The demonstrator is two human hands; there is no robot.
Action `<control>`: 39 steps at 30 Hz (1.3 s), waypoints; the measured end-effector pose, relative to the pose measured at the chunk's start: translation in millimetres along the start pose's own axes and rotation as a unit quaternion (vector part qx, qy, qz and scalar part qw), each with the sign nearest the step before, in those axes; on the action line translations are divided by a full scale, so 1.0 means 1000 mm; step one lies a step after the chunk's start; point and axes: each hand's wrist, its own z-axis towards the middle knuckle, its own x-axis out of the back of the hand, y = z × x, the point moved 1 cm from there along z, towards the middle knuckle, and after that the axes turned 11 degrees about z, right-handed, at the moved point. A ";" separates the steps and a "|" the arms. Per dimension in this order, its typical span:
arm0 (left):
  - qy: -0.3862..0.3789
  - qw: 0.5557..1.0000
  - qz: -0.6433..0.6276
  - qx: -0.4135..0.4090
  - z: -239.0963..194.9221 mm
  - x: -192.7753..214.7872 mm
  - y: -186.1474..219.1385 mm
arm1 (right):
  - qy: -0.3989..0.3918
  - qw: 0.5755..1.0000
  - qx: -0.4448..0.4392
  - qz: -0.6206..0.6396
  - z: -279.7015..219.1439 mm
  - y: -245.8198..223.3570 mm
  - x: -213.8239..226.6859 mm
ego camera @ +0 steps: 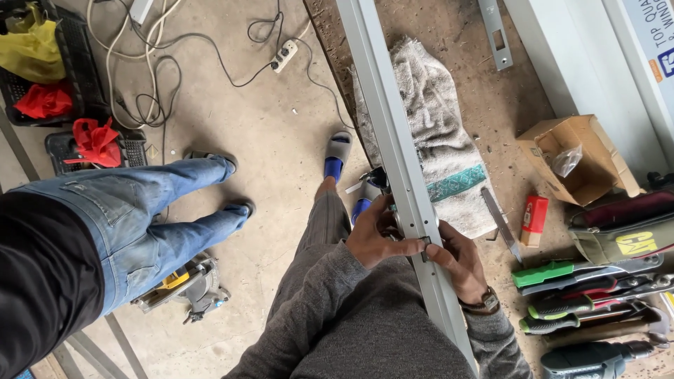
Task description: Inserting and aligning a roller assembly into an aluminum frame profile
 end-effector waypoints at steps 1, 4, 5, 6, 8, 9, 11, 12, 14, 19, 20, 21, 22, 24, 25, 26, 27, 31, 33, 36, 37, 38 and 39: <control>0.001 1.000 -0.001 -0.001 0.001 0.001 0.001 | -0.001 1.000 0.000 -0.001 0.001 -0.016 -0.010; -0.010 1.000 0.014 -0.005 0.002 0.004 0.005 | 0.003 1.000 -0.001 -0.006 0.001 -0.042 -0.031; -0.018 1.000 0.014 -0.006 0.002 0.005 0.006 | 0.004 1.000 0.000 -0.004 0.001 -0.036 -0.029; -0.026 1.000 0.015 -0.008 0.003 0.006 0.008 | 0.005 1.000 0.002 -0.002 0.001 -0.030 -0.026; -0.024 1.000 0.011 -0.006 0.003 0.005 0.009 | 0.008 1.000 0.001 0.004 0.000 -0.011 -0.010; -0.021 1.000 0.006 -0.003 0.003 0.005 0.009 | 0.011 1.000 -0.002 0.011 -0.001 -0.001 -0.001; -0.020 1.000 0.005 -0.002 0.002 0.007 0.007 | 0.012 1.000 0.001 0.015 0.003 -0.033 -0.029; -0.019 1.000 0.002 0.002 0.002 0.007 0.005 | 0.015 1.000 0.001 0.021 0.004 -0.049 -0.042; -0.018 1.000 0.002 0.004 0.003 0.009 0.005 | 0.024 0.999 -0.005 0.024 0.003 -0.056 -0.047; -0.023 1.000 -0.006 0.011 0.003 0.010 0.006 | 0.037 0.998 -0.002 0.054 0.001 -0.045 -0.040; -0.017 1.000 -0.005 0.022 0.002 0.009 0.008 | 0.041 0.998 -0.005 0.056 -0.001 -0.033 -0.032; -0.012 0.999 -0.004 0.034 0.001 0.009 0.011 | 0.045 0.997 -0.007 0.058 -0.003 -0.022 -0.023; -0.013 0.999 -0.004 0.034 0.002 0.010 0.009 | 0.045 0.997 -0.007 0.058 -0.002 -0.028 -0.027; -0.033 0.999 -0.012 0.029 0.004 0.012 0.005 | 0.041 0.997 0.001 0.066 0.001 -0.040 -0.036; -0.034 0.999 -0.012 0.029 0.004 0.012 0.002 | 0.041 0.997 0.001 0.066 0.001 -0.037 -0.033; -0.042 0.998 -0.010 0.034 0.002 0.012 -0.001 | 0.049 0.997 -0.003 0.059 -0.001 -0.033 -0.029; -0.051 0.998 -0.008 0.039 0.001 0.012 -0.006 | 0.056 0.997 -0.007 0.053 -0.002 -0.028 -0.026; 0.007 0.997 0.008 0.074 -0.005 0.016 -0.023 | 0.057 0.996 -0.014 0.060 -0.003 -0.053 -0.047; 0.100 0.993 0.042 -0.045 -0.008 0.023 -0.052 | 0.057 0.996 -0.008 0.064 -0.002 -0.051 -0.045; 0.158 0.984 0.059 -0.056 -0.011 0.012 -0.040 | 0.058 0.995 -0.016 0.076 -0.001 -0.053 -0.048; 0.160 0.984 0.058 -0.055 -0.010 0.007 -0.045 | 0.057 0.995 -0.018 0.075 -0.003 -0.056 -0.050; 0.189 0.977 0.087 -0.055 -0.008 0.004 -0.049 | 0.061 0.996 -0.013 0.069 -0.003 -0.059 -0.052; 0.219 0.967 0.115 -0.055 -0.006 0.001 -0.053 | 0.065 0.996 -0.009 0.062 -0.003 -0.062 -0.054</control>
